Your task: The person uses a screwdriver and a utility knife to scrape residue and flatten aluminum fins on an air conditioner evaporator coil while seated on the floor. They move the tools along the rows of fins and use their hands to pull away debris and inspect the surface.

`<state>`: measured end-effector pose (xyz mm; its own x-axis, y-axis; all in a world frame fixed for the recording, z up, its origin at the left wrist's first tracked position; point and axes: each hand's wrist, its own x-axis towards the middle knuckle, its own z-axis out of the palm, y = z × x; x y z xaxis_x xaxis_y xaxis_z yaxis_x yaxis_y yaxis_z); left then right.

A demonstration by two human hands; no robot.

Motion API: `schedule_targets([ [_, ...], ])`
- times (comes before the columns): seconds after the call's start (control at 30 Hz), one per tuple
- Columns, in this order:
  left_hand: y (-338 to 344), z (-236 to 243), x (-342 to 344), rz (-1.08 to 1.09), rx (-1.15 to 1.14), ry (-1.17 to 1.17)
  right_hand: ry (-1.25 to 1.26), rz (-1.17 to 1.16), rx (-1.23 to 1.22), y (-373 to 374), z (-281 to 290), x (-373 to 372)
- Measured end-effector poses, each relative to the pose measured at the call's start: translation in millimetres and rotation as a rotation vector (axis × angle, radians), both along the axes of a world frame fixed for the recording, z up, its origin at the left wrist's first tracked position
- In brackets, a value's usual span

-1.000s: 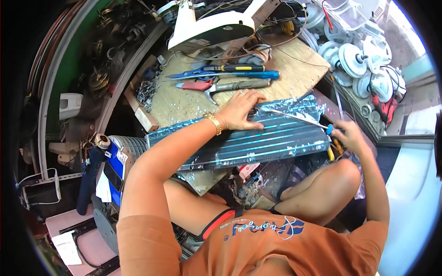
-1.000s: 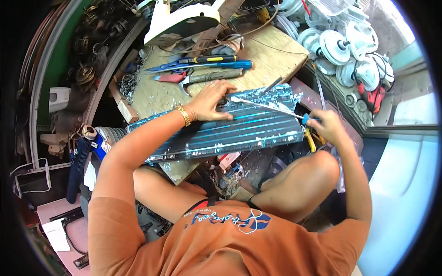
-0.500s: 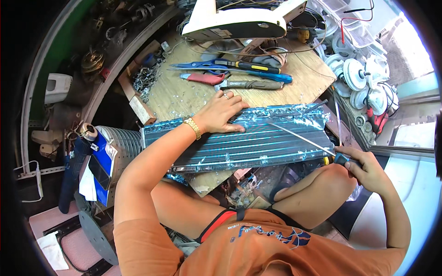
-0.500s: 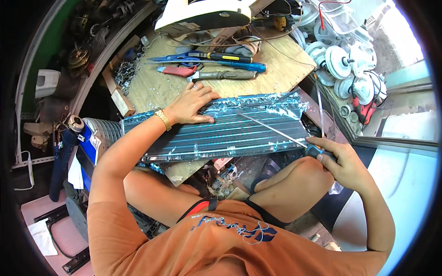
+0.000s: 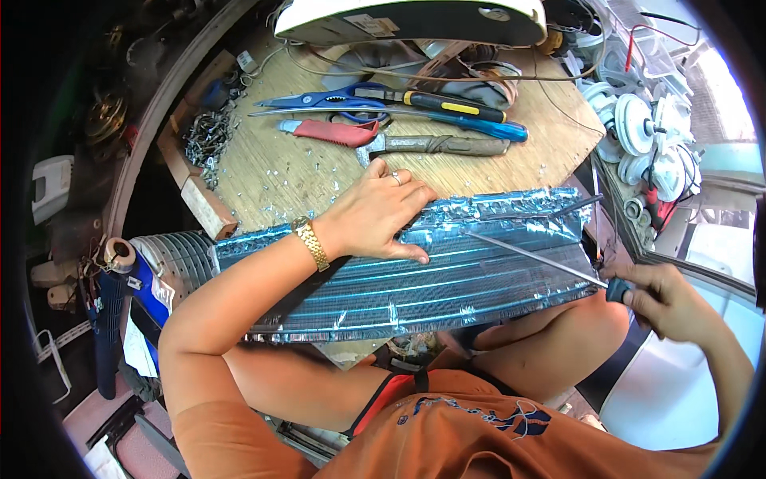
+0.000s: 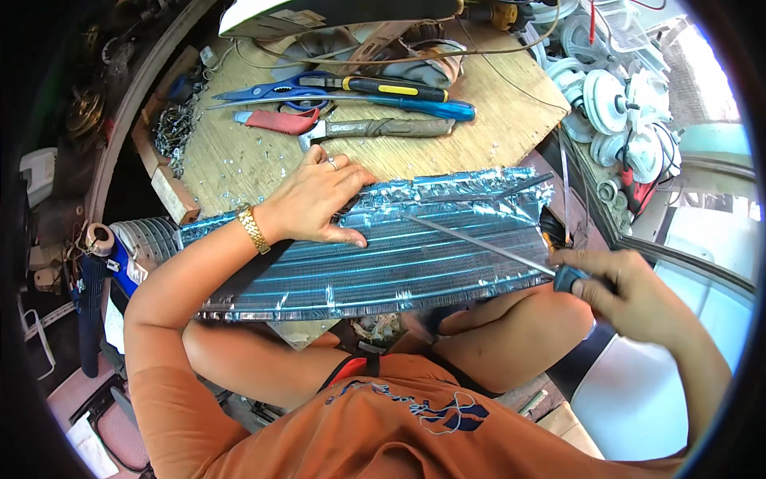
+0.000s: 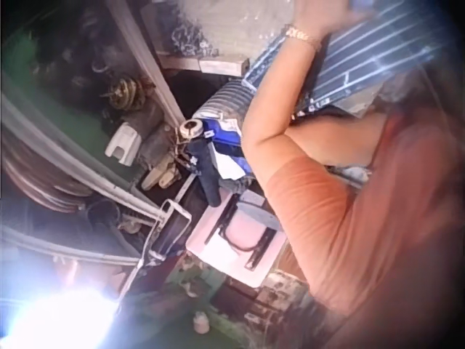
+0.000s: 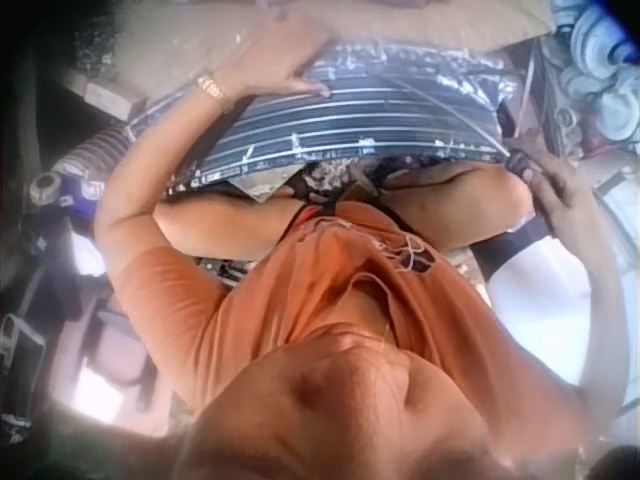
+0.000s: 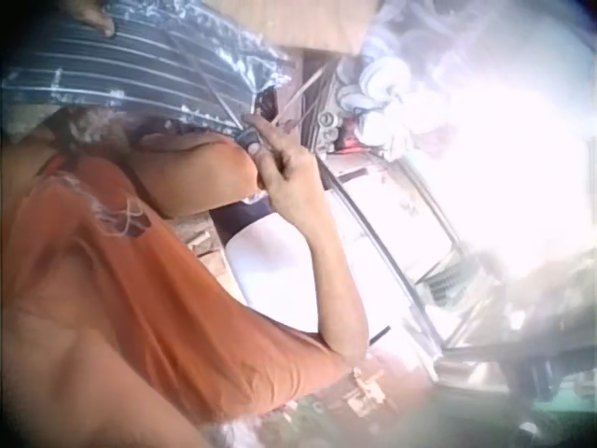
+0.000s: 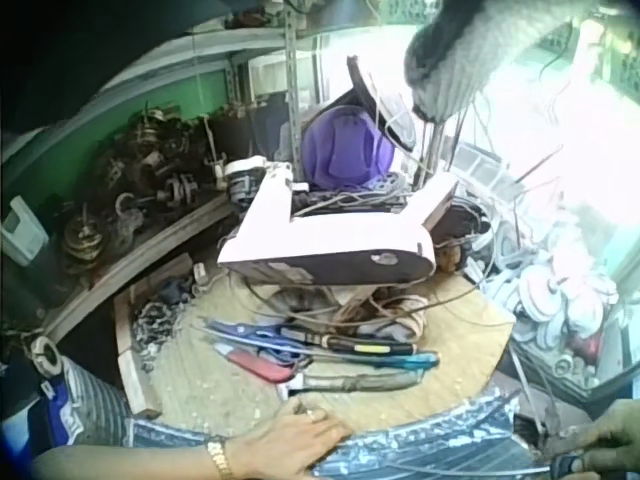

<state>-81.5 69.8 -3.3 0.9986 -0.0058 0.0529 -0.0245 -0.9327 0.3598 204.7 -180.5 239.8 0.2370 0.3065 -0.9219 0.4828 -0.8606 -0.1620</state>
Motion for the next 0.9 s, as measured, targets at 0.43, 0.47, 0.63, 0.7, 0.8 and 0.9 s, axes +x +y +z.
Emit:
schedule_targets([
  [0.43,10.1,0.5,0.4,-0.015,0.031,-0.072,0.094,-0.213,0.274,-50.2,-12.0,-19.2],
  [0.47,9.9,-0.7,1.1,-0.015,0.028,-0.074,0.092,-0.213,0.271,-42.4,-12.2,-20.1],
  [0.63,2.9,-1.0,2.4,-0.003,0.005,-0.018,0.07,-0.158,0.125,-18.3,-14.7,-21.0],
  [0.7,1.1,-3.8,3.2,-0.009,-0.007,-0.036,0.084,-0.208,0.026,-9.3,-12.5,-22.0],
  [0.8,1.8,-2.1,4.4,-0.014,-0.004,-0.041,-0.011,0.111,0.321,-20.2,-16.4,-36.0],
  [0.9,5.4,-3.4,0.3,-0.004,-0.009,-0.011,-0.069,0.149,0.358,-36.3,-25.3,-42.3],
])
